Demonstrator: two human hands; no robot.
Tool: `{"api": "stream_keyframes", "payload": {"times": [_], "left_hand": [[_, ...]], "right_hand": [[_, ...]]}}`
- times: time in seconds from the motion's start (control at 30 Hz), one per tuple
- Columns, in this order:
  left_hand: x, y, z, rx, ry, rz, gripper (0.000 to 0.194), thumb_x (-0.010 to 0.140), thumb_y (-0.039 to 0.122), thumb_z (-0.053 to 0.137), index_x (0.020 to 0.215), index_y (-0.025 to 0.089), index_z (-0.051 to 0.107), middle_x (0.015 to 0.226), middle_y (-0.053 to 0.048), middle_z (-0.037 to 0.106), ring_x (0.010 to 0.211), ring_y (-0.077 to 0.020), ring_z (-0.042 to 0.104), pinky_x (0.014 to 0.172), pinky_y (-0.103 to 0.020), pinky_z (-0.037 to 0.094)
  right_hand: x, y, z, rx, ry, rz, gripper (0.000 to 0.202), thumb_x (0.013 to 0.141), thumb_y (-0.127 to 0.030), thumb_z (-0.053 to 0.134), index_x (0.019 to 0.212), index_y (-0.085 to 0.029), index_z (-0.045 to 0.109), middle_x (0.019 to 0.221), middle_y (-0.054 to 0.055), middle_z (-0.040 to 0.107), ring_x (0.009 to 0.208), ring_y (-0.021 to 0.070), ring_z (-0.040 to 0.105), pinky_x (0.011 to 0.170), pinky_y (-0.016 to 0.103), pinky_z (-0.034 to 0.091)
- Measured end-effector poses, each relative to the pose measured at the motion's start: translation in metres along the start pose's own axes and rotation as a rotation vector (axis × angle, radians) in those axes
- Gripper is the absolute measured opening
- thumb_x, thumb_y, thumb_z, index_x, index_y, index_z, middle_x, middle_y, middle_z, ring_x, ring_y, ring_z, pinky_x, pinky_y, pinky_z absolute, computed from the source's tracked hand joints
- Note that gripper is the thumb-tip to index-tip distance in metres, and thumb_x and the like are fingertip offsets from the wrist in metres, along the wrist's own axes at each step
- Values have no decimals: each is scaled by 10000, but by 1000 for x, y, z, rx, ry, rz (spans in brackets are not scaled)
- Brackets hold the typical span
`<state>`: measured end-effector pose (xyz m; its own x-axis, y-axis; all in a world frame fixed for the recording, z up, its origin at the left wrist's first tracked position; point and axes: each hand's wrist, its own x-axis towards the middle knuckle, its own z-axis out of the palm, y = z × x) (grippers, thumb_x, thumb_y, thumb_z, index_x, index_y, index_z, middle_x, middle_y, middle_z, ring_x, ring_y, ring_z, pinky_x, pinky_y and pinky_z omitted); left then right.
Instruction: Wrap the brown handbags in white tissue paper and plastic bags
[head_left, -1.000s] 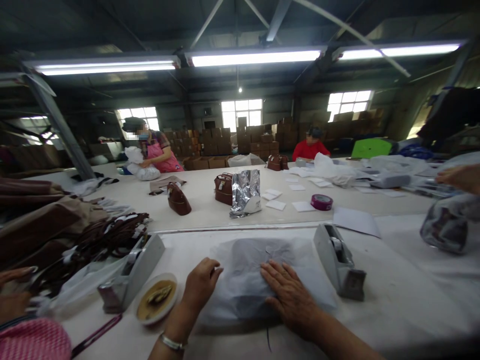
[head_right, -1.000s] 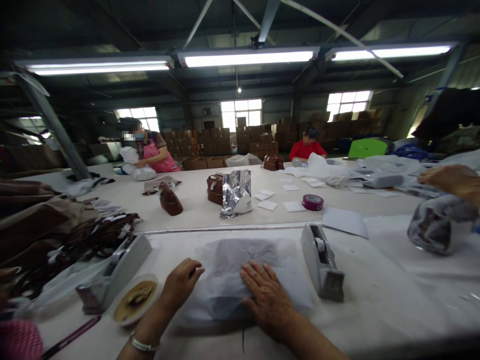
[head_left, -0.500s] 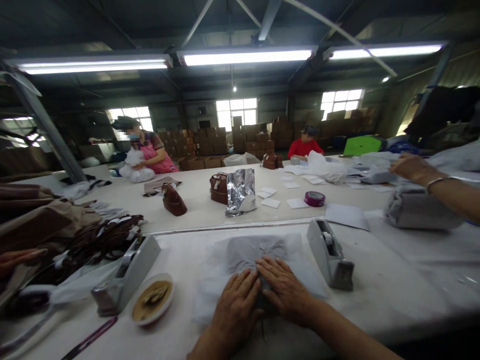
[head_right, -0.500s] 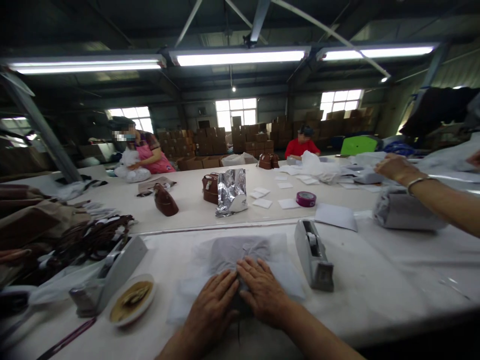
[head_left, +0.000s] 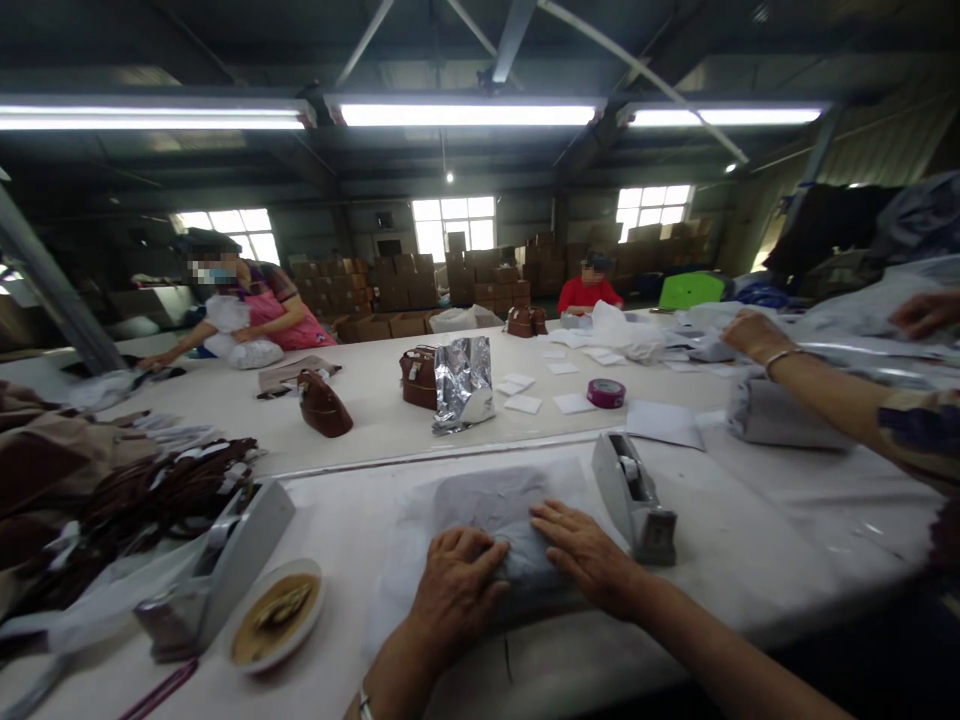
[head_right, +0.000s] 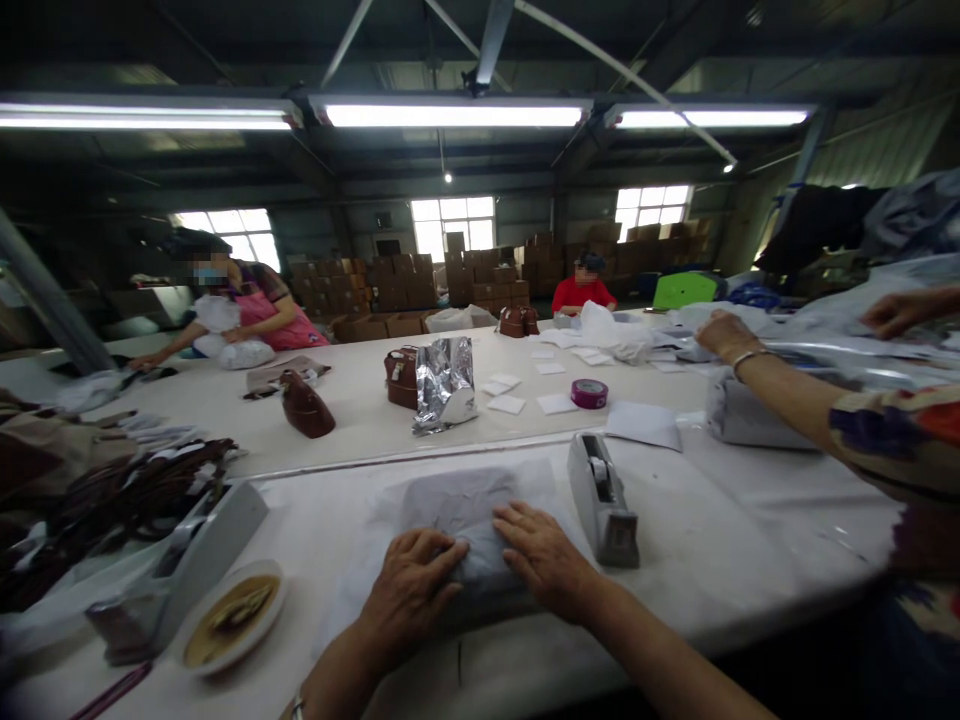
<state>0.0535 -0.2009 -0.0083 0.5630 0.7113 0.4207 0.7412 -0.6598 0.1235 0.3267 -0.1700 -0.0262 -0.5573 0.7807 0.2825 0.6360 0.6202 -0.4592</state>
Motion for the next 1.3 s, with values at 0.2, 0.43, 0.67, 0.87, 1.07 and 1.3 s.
{"api": "stream_keyframes", "payload": {"times": [0.2, 0.43, 0.67, 0.87, 1.07, 1.3], "left_hand": [[5, -1, 3, -19, -23, -22, 473, 920, 506, 555, 1356, 321, 559, 1114, -84, 629, 1025, -281, 557, 899, -529, 469], [4, -5, 7, -41, -11, -22, 487, 898, 486, 597, 1354, 317, 566, 1118, -90, 614, 1037, -283, 550, 904, -526, 471], [1, -7, 9, -26, 6, -13, 483, 895, 464, 610, 1354, 322, 563, 1120, -86, 604, 1054, -279, 553, 923, -523, 481], [2, -9, 10, 14, 46, 26, 476, 891, 447, 618, 1346, 314, 572, 1106, -85, 611, 1038, -270, 568, 899, -495, 503], [3, -8, 9, 34, 61, 43, 467, 898, 456, 607, 1340, 307, 578, 1092, -88, 616, 1018, -264, 579, 882, -487, 513], [2, -5, 6, 61, 58, 38, 467, 898, 455, 611, 1339, 307, 582, 1087, -89, 623, 1013, -258, 586, 877, -467, 525]], "right_hand": [[-13, 8, -4, -146, -20, 106, 501, 967, -359, 483, 1458, -265, 481, 1562, 71, 421, 1447, 331, 363, 1169, 560, 351], [-32, 17, -11, -121, -41, 248, 503, 967, -343, 447, 1409, -115, 517, 1399, 169, 593, 1289, 277, 563, 1122, 436, 431], [-45, 13, -5, -307, -40, 386, 288, 946, -217, 432, 1057, -206, 698, 1037, 88, 744, 994, 253, 698, 887, 375, 541], [-49, 12, -18, -358, 149, 395, 329, 966, -187, 357, 952, -193, 686, 966, 101, 733, 965, 241, 690, 885, 371, 533], [-47, 9, 10, -259, 243, 144, 555, 945, -344, 510, 1468, -169, 447, 1507, 147, 487, 1403, 309, 437, 1155, 496, 398], [-60, 11, 27, -248, 61, 276, 456, 931, -393, 535, 1328, -177, 598, 1343, 163, 636, 1258, 356, 580, 1036, 562, 494]]}}
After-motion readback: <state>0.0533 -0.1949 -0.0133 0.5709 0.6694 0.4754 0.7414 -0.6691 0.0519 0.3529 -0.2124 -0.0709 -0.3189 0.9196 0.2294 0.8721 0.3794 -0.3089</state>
